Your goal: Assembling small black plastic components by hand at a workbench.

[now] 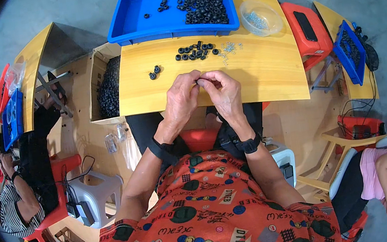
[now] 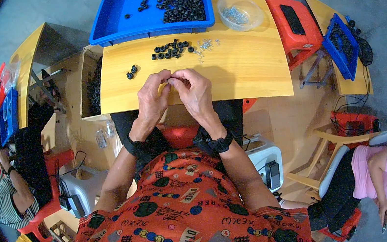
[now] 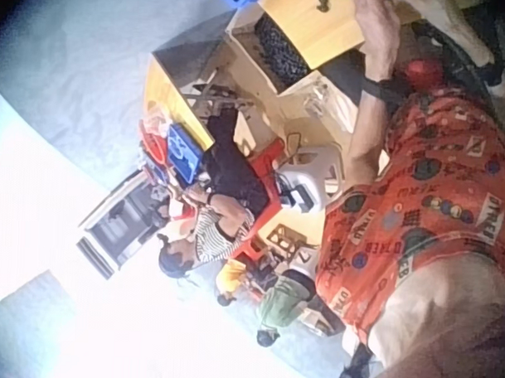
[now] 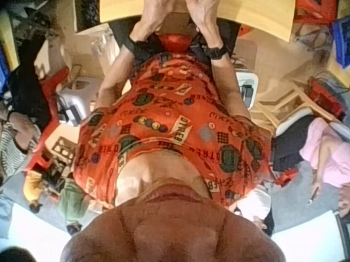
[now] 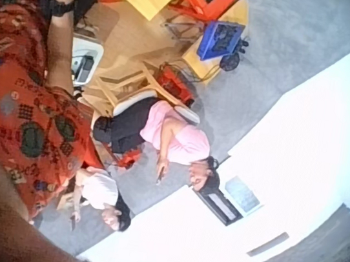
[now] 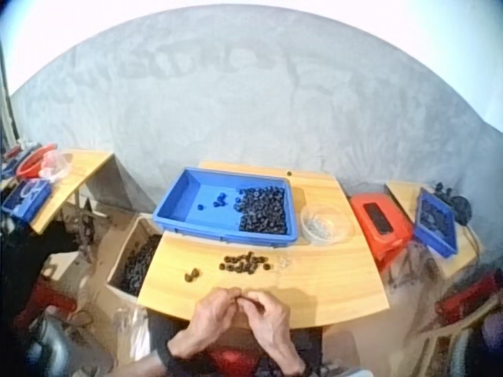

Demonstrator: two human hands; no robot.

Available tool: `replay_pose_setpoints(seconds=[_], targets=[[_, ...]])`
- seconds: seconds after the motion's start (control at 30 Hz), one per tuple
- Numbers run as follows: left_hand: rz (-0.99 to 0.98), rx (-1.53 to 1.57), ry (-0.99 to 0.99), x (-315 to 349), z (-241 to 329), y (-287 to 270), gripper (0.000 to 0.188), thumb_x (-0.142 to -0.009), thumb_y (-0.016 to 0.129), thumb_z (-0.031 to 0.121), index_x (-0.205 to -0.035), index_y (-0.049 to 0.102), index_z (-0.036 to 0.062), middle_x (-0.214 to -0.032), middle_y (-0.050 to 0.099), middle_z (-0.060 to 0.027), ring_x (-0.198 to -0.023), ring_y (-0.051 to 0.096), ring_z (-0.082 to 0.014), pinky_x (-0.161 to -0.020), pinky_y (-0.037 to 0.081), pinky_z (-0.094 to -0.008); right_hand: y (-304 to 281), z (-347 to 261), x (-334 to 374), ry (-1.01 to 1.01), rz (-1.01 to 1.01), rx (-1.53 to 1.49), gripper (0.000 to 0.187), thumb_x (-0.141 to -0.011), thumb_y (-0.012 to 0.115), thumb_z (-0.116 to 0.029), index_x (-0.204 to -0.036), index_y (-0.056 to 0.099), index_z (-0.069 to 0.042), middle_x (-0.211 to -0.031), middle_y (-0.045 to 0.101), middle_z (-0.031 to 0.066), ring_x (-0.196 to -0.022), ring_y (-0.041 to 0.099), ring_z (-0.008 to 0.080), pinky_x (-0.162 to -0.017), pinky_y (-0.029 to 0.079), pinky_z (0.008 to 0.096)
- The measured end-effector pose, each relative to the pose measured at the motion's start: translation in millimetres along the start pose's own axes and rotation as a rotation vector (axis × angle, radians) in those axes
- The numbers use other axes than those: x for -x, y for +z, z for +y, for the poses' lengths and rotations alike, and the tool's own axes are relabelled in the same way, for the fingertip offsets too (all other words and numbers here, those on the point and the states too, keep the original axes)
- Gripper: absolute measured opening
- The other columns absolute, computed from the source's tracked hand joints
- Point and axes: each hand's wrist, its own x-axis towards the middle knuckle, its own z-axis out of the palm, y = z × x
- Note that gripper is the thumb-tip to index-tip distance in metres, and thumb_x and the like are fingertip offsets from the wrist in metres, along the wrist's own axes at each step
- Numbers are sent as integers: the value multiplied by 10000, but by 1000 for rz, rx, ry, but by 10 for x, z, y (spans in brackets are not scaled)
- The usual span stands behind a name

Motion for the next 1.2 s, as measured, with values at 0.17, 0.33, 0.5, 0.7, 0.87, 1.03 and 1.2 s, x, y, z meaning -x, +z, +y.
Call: replay_pose_setpoints(seconds=[0.17, 0.33, 0.5, 0.7, 0.87, 1.03, 1.2], targets=[[-21, 15, -2, 69, 20, -13, 384, -758, 659, -103, -1117, 624, 28, -986, 668, -171, -936, 676, -347, -795, 559, -389, -14, -14, 51, 12, -53, 32, 107, -855, 728, -40, -940, 704, 19, -813, 720, 101, -710, 672, 149, -648, 531, 286], [-33, 11, 4, 80, 52, -32, 380, -755, 663, -109, -1110, 627, 25, -983, 669, -173, -927, 675, -345, -797, 560, -390, -48, -56, 50, 114, -95, 53, 133, -859, 735, -81, -937, 697, 20, -797, 721, 103, -719, 679, 149, -652, 533, 291], [5, 162, -112, 128, 17, 5, 332, -779, 702, -85, -1088, 641, 20, -958, 687, -125, -892, 675, -232, -799, 551, -337, -70, 80, 39, 145, -96, 45, 180, -857, 752, -133, -932, 691, 19, -785, 717, 98, -715, 671, 138, -651, 529, 293], [-50, 332, -273, 136, -10, -29, 259, -825, 731, -40, -1066, 652, 13, -942, 680, -33, -873, 610, -108, -818, 515, -266, -92, 144, 20, 212, -133, -59, 202, -858, 766, -161, -936, 695, 11, -796, 701, 47, -726, 629, 102, -673, 513, 262], [-7, 558, -342, 112, -164, 33, 207, -884, 687, -33, -1083, 640, -3, -1003, 672, -19, -902, 615, -99, -854, 503, -251, -126, -8, -120, 207, -106, 8, 173, -886, 733, -154, -944, 699, 5, -826, 690, 63, -718, 616, 117, -656, 496, 281], [36, 558, -451, 24, -304, 35, 188, -908, 656, -36, -1092, 634, -3, -1007, 671, -22, -917, 619, -88, -846, 505, -243, -111, 183, -524, -241, 0, 276, 102, -876, 667, -57, -961, 697, -9, -857, 654, 137, -762, 641, 272, -684, 501, 356], [54, 477, -431, 34, -369, 34, 179, -909, 664, -13, -1088, 651, -19, -1002, 631, -19, -928, 616, -99, -837, 503, -242, -65, 351, -635, -337, -56, 484, 110, -859, 637, -17, -955, 691, -15, -861, 621, 157, -852, 625, 349, -746, 501, 425]])
